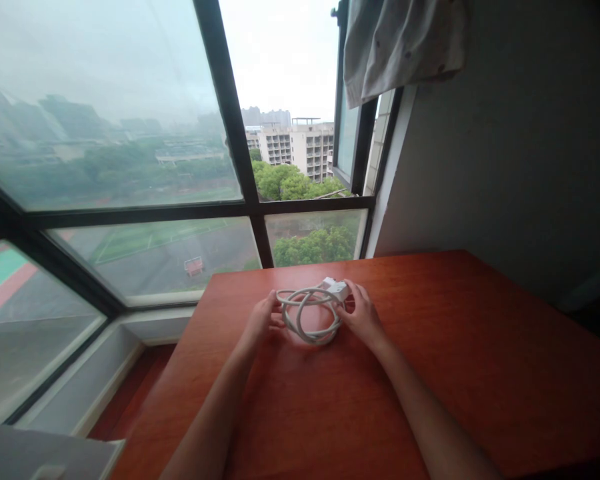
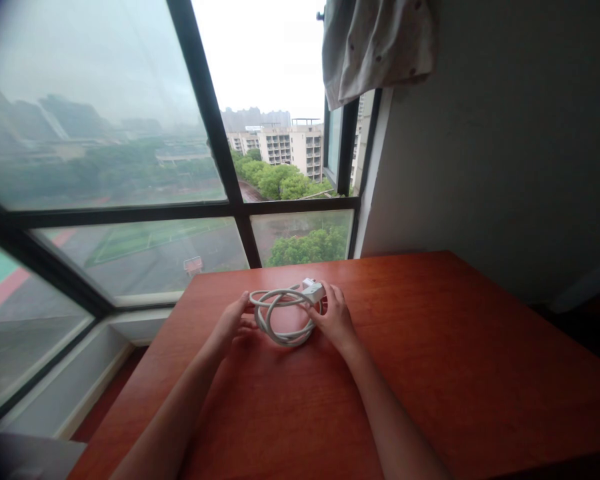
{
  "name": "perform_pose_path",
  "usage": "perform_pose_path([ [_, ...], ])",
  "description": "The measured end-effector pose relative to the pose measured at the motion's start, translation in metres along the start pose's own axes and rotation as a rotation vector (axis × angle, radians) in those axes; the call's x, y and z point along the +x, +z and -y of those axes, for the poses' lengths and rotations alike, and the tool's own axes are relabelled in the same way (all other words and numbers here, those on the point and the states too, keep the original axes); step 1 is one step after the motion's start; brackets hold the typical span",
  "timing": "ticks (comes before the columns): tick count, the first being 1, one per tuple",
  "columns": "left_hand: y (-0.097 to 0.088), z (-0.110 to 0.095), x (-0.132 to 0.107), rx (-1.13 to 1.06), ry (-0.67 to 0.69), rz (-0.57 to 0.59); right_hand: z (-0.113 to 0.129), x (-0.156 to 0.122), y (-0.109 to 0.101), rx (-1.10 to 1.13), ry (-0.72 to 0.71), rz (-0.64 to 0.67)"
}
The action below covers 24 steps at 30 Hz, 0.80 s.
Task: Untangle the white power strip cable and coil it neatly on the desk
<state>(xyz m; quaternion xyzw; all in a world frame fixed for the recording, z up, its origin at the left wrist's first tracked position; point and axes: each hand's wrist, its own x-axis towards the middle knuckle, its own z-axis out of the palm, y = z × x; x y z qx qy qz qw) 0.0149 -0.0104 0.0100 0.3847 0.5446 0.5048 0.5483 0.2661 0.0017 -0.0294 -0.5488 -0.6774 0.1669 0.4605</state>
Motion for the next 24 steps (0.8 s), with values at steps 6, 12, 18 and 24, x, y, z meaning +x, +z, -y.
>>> perform_pose_path([
  [6,0.005,-0.010,-0.014,0.490,0.671,-0.162,-0.006,0.002,-0.004,-0.096,-0.010,-0.030],
  [12,0.018,-0.013,-0.027,0.731,0.939,0.062,-0.011,0.003,-0.003,-0.102,-0.028,-0.053],
  [18,0.029,-0.010,-0.033,0.597,0.863,0.194,-0.011,0.003,-0.002,-0.081,-0.014,-0.048],
  [24,0.026,-0.008,-0.030,0.568,0.845,0.232,-0.015,0.003,0.000,-0.074,0.003,-0.011],
])
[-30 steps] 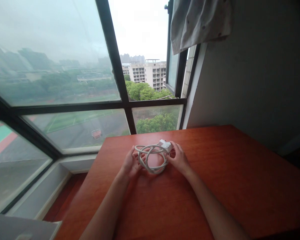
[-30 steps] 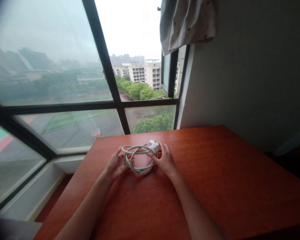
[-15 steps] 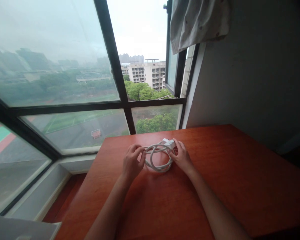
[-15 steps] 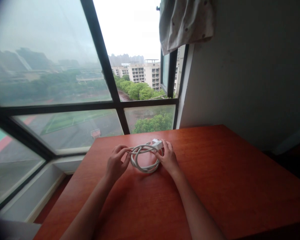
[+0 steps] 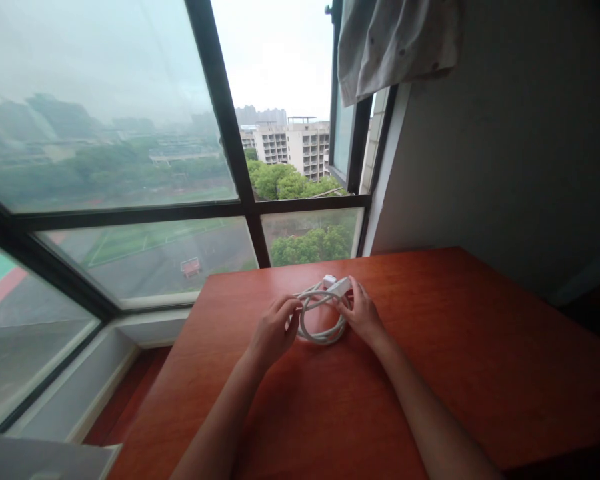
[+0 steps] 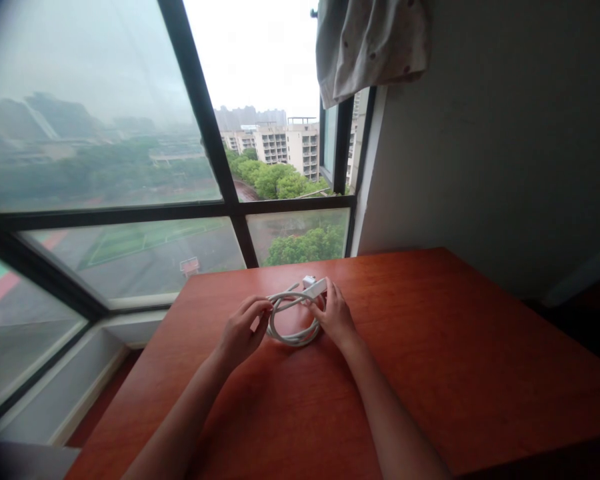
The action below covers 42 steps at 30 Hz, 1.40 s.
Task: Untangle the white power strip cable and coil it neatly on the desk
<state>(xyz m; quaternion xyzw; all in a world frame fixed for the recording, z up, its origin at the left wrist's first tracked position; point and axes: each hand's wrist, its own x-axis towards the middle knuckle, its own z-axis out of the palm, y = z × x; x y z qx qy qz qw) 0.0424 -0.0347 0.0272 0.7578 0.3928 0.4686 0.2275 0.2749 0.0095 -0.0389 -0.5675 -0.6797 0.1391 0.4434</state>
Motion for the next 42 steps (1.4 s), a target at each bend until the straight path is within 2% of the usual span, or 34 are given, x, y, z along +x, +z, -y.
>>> perform_pose_path([
  [5,-0.001,0.005,-0.001,-0.076,0.005,0.002,-0.002,0.002,0.000,0.017,0.011,-0.009],
  [11,-0.001,0.009,-0.001,0.054,0.085,0.027,-0.002,0.004,0.000,0.106,0.091,-0.048],
  [16,0.000,0.017,-0.001,0.095,0.084,0.031,-0.008,0.005,0.007,0.277,0.200,-0.062],
  [21,0.004,0.024,-0.002,0.122,0.132,0.040,-0.011,0.008,0.010,0.488,0.265,0.046],
  [25,0.005,0.023,-0.001,0.132,0.154,0.051,-0.009,0.010,0.011,0.626,0.297,0.013],
  [31,0.004,0.020,0.000,0.129,0.177,0.071,-0.009,0.011,0.009,0.695,0.288,0.035],
  [42,0.006,0.018,0.000,0.214,0.162,0.144,-0.011,0.010,0.004,0.636,0.215,0.085],
])
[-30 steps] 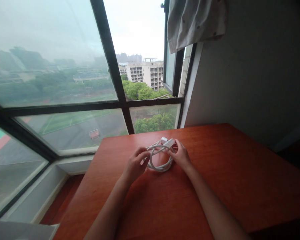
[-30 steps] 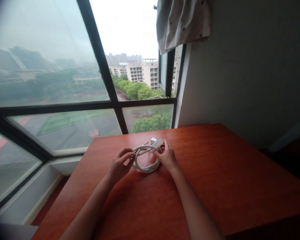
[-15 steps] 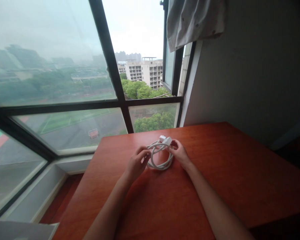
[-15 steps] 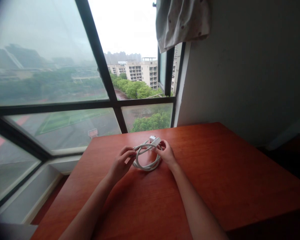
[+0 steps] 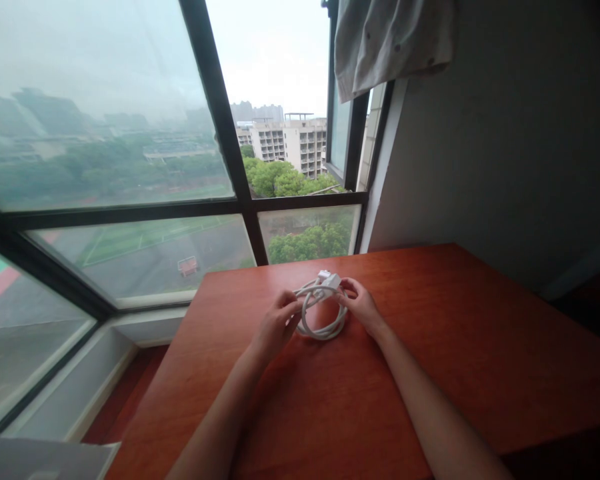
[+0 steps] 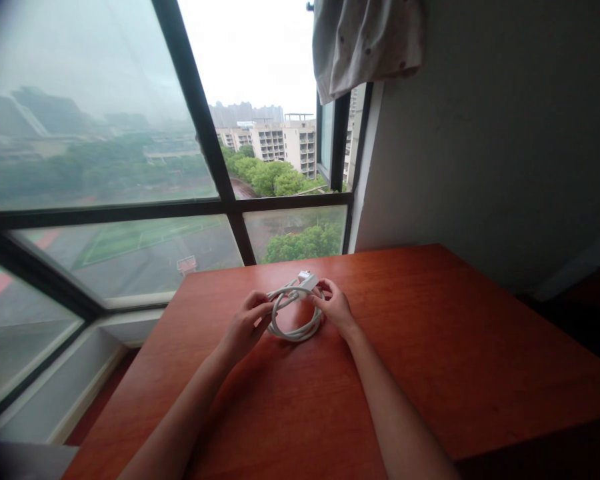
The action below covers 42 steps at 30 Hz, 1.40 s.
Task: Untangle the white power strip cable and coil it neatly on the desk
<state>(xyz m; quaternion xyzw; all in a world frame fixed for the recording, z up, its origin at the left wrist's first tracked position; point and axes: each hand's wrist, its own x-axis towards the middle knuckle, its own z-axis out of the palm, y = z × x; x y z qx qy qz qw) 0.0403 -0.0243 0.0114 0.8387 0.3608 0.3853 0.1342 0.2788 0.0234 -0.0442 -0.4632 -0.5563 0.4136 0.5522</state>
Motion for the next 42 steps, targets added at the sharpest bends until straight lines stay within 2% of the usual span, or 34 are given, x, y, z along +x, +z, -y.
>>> perform_pose_path([
  [8,0.000,-0.002,-0.001,0.007,-0.029,-0.009,-0.003,0.000,-0.004,-0.089,-0.042,0.006],
  [15,0.000,-0.009,-0.001,0.289,-0.102,-0.017,-0.011,-0.003,0.005,-0.179,-0.115,-0.025],
  [22,-0.002,-0.017,0.003,0.380,0.011,0.044,-0.013,-0.003,0.005,-0.309,-0.182,-0.039],
  [25,-0.002,-0.016,0.003,0.389,0.026,0.045,-0.008,-0.005,0.004,-0.341,-0.198,-0.027],
  [36,-0.014,-0.012,0.003,0.341,-0.071,0.003,0.012,-0.007,-0.002,-0.592,-0.267,-0.005],
  [38,-0.014,-0.012,0.004,0.330,-0.083,0.002,0.015,-0.008,-0.001,-0.593,-0.266,-0.028],
  [42,-0.012,-0.011,0.003,0.315,-0.085,-0.007,0.033,-0.018,0.005,-0.596,-0.346,-0.154],
])
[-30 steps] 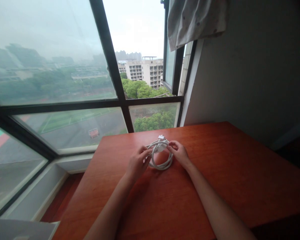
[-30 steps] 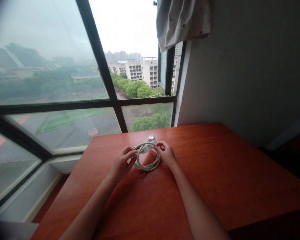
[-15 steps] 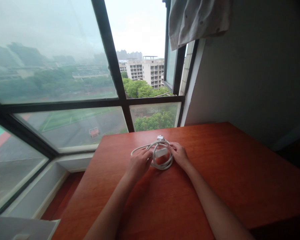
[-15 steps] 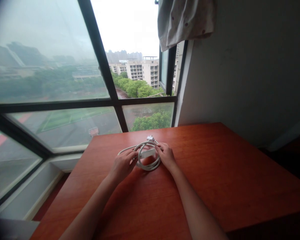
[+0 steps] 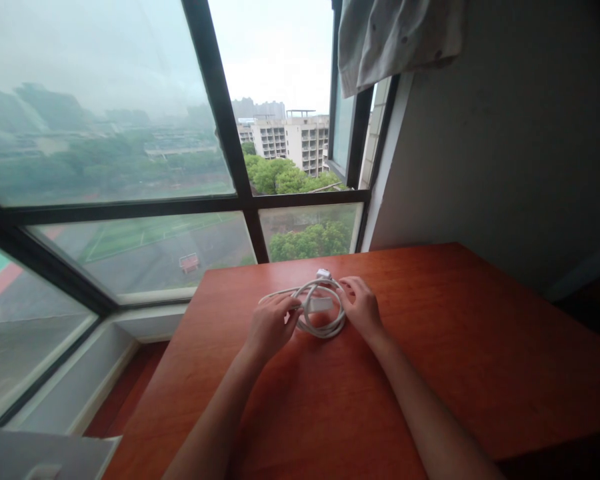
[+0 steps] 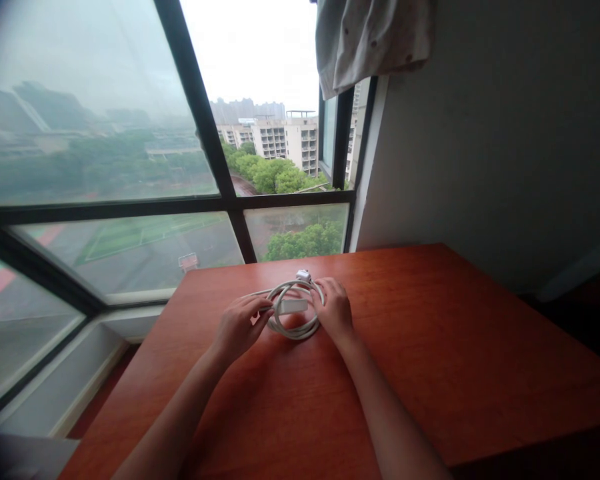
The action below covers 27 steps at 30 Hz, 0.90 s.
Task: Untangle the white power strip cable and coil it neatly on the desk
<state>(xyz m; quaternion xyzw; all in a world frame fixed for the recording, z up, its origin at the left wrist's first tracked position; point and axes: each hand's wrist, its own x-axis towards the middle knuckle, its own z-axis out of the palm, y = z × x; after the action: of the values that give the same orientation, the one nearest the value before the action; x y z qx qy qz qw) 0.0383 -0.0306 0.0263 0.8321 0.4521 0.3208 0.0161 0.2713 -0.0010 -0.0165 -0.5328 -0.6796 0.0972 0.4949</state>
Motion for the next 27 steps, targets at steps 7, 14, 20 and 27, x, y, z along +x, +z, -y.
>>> perform_pose_path([
  [7,0.003,-0.001,-0.002,0.000,-0.021,-0.016,0.063,-0.023,0.007,0.043,-0.185,0.250],
  [14,0.004,0.000,-0.001,-0.002,-0.024,-0.017,0.065,-0.032,0.017,-0.155,-0.193,0.322],
  [20,0.001,0.002,0.000,-0.045,0.013,-0.012,0.062,-0.020,-0.004,-0.123,-0.067,0.251],
  [27,-0.004,0.005,0.002,-0.138,0.060,-0.043,0.055,-0.011,-0.013,-0.111,-0.054,0.247],
])
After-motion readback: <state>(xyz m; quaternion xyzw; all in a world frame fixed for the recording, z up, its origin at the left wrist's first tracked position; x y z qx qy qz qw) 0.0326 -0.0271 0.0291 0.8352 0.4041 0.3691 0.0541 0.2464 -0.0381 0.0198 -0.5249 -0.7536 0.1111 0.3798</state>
